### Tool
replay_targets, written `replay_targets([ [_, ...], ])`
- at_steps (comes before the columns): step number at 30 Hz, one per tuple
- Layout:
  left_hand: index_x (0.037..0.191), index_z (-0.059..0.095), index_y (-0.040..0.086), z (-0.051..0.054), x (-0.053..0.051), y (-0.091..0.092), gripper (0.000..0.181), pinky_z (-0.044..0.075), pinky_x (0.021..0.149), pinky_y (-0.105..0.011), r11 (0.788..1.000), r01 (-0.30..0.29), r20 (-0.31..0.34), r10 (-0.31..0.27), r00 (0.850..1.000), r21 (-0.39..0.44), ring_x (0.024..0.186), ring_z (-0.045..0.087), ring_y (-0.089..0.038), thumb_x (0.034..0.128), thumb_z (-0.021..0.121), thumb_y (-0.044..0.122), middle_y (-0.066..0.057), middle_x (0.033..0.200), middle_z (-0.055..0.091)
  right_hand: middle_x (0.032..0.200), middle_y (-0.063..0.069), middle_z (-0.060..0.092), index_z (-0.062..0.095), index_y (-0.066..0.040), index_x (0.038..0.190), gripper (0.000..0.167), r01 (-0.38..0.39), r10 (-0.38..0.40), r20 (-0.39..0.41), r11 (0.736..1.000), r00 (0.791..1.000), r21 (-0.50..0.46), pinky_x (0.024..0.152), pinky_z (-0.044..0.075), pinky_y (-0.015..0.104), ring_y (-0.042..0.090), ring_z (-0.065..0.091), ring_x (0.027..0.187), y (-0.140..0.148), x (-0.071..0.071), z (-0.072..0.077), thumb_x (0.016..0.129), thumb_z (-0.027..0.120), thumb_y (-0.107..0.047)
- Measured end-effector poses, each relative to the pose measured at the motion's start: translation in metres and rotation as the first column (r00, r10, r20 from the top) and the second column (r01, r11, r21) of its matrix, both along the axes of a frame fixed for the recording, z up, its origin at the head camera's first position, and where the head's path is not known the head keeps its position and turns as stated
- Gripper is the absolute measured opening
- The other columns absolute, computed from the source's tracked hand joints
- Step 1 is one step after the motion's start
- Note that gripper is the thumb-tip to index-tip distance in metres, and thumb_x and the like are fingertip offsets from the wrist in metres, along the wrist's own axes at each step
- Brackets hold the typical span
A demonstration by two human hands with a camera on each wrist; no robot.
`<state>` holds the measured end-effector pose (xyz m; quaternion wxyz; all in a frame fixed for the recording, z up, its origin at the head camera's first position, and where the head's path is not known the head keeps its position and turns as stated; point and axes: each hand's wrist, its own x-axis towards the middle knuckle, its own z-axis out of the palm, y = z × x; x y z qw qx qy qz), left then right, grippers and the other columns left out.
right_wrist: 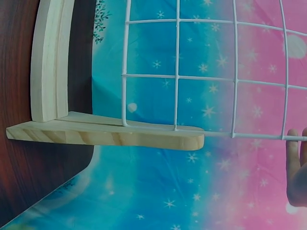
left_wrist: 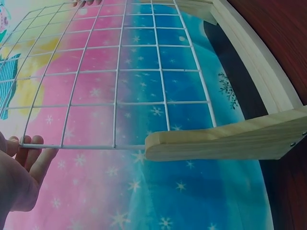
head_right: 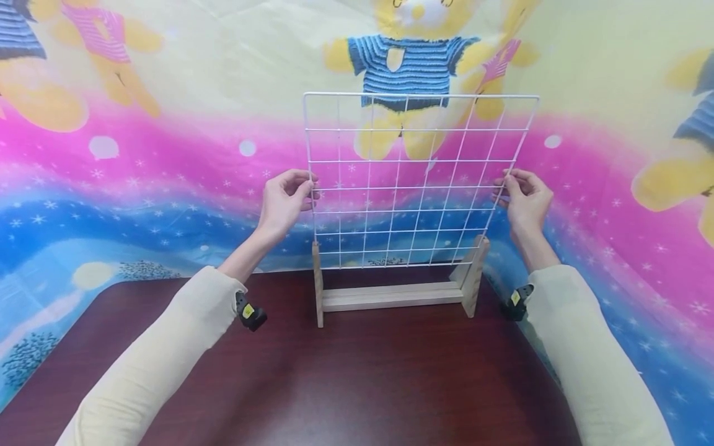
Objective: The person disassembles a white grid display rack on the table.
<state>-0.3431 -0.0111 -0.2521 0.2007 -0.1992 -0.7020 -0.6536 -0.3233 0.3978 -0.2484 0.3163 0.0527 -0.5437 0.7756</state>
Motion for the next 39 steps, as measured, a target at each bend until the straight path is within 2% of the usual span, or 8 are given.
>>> replay_targets([
  [6, 0.107, 0.068, -0.005, 0.003, 0.0, 0.0, 0.018, 0.059, 0.066, -0.032, 1.0, -0.022, 0.01, 0.022, 1.0, -0.003, 0.081, 0.068, -0.034, 0.0962, 0.059, 0.006, -0.018, 0.091, 0.069, 0.086, 0.014, 0.071, 0.059, 0.011, 0.117, 0.028, -0.053, 0.054, -0.037, 0.999, 0.998, 0.012, 0.065, 0.058, 0.032, 0.02, 0.071, 0.07, -0.001, -0.001, 0.003, 0.09, 0.058, 0.01],
  [15, 0.108, 0.068, -0.001, 0.008, 0.0, 0.001, 0.017, 0.059, 0.066, -0.033, 1.0, -0.019, 0.026, 0.019, 0.999, 0.019, 0.083, 0.066, -0.038, 0.0967, 0.058, 0.007, -0.021, 0.094, 0.068, 0.091, 0.012, 0.071, 0.066, 0.001, 0.115, 0.025, -0.011, 0.01, 0.015, 0.999, 1.0, 0.045, 0.07, 0.056, 0.032, 0.018, 0.071, 0.075, 0.0, 0.003, 0.008, 0.09, 0.063, 0.001],
  [22, 0.108, 0.068, -0.002, 0.011, -0.001, 0.0, 0.016, 0.06, 0.068, -0.036, 0.999, 0.015, 0.015, -0.016, 1.0, 0.035, 0.084, 0.066, -0.04, 0.0966, 0.058, 0.005, -0.022, 0.094, 0.067, 0.088, 0.012, 0.071, 0.067, 0.002, 0.112, 0.024, -0.011, 0.011, 0.007, 1.0, 1.0, 0.01, 0.068, 0.057, 0.031, 0.018, 0.071, 0.071, -0.003, 0.006, 0.014, 0.089, 0.063, 0.004],
  [31, 0.108, 0.068, -0.001, 0.018, 0.001, -0.001, 0.017, 0.059, 0.071, -0.037, 1.0, 0.005, 0.002, -0.005, 1.0, 0.026, 0.08, 0.067, -0.028, 0.0968, 0.058, 0.007, -0.017, 0.093, 0.067, 0.088, 0.012, 0.071, 0.068, 0.001, 0.111, 0.023, -0.004, 0.004, 0.003, 1.0, 1.0, -0.01, 0.065, 0.058, 0.03, 0.019, 0.071, 0.069, -0.004, 0.003, 0.022, 0.089, 0.063, 0.005],
  [35, 0.108, 0.068, -0.002, 0.021, 0.002, -0.001, 0.017, 0.059, 0.073, -0.041, 0.999, 0.019, -0.009, -0.018, 1.0, 0.033, 0.082, 0.067, -0.031, 0.0967, 0.058, 0.006, -0.018, 0.093, 0.067, 0.092, 0.012, 0.071, 0.069, 0.0, 0.113, 0.025, -0.006, 0.007, 0.033, 1.0, 0.999, -0.012, 0.066, 0.057, 0.03, 0.019, 0.071, 0.072, -0.004, 0.008, 0.026, 0.088, 0.065, 0.001],
  [39, 0.109, 0.067, -0.005, 0.026, 0.002, -0.002, 0.018, 0.059, 0.073, -0.042, 0.999, 0.025, -0.026, -0.024, 0.999, 0.037, 0.08, 0.067, -0.029, 0.0966, 0.058, 0.005, -0.018, 0.093, 0.068, 0.091, 0.014, 0.071, 0.069, 0.001, 0.111, 0.024, -0.017, 0.017, 0.014, 1.0, 1.0, -0.024, 0.067, 0.057, 0.033, 0.02, 0.071, 0.072, -0.004, 0.009, 0.031, 0.087, 0.065, 0.003],
])
